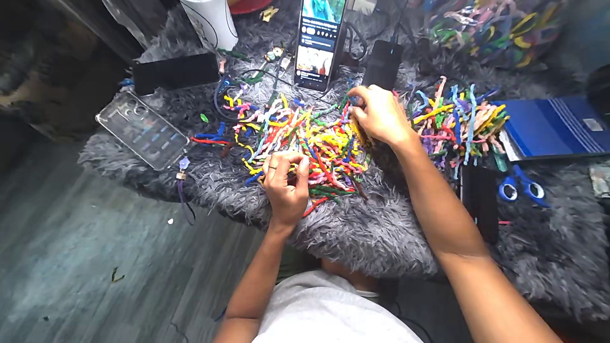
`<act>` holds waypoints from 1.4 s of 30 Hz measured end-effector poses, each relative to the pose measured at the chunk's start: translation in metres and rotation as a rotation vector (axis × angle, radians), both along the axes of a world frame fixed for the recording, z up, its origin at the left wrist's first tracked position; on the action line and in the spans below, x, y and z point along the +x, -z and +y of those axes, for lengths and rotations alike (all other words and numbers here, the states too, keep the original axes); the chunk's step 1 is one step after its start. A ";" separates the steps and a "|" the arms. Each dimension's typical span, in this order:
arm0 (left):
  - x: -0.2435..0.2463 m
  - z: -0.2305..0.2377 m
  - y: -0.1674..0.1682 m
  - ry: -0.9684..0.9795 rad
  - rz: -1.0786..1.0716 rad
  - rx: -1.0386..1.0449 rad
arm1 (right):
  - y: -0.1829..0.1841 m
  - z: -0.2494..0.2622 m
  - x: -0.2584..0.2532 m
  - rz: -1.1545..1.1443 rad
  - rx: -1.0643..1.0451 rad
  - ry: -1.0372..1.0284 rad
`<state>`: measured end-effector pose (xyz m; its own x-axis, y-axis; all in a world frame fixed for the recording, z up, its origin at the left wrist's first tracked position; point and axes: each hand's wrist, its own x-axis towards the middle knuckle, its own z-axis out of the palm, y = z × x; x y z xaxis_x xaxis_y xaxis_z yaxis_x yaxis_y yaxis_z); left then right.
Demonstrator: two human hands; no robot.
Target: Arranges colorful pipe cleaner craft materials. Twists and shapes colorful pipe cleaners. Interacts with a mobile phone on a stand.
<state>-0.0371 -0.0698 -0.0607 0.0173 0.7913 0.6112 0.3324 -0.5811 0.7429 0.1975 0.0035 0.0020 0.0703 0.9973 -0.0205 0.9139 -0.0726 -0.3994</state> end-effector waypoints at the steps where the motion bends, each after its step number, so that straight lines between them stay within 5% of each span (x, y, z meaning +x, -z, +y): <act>1: 0.000 0.000 0.000 0.001 0.002 -0.001 | 0.002 0.001 0.000 0.006 -0.009 -0.019; 17: 0.000 -0.001 0.000 0.019 -0.013 0.008 | -0.033 -0.023 -0.022 0.246 0.578 -0.173; 21: 0.001 -0.001 -0.002 0.021 -0.007 0.007 | -0.043 -0.035 -0.026 0.130 0.455 -0.414; 24: 0.001 -0.001 -0.002 0.016 -0.002 0.015 | -0.043 -0.040 -0.034 0.038 0.395 -0.415; 28: -0.001 -0.001 -0.009 0.055 0.025 0.059 | -0.058 -0.052 -0.038 0.268 0.381 -0.566; 33: -0.002 -0.016 -0.035 0.342 -0.117 -0.005 | -0.075 -0.076 -0.049 0.515 0.352 -0.870; 42: -0.003 -0.038 -0.055 0.582 -0.424 -0.132 | -0.090 -0.101 -0.058 0.466 0.497 -0.826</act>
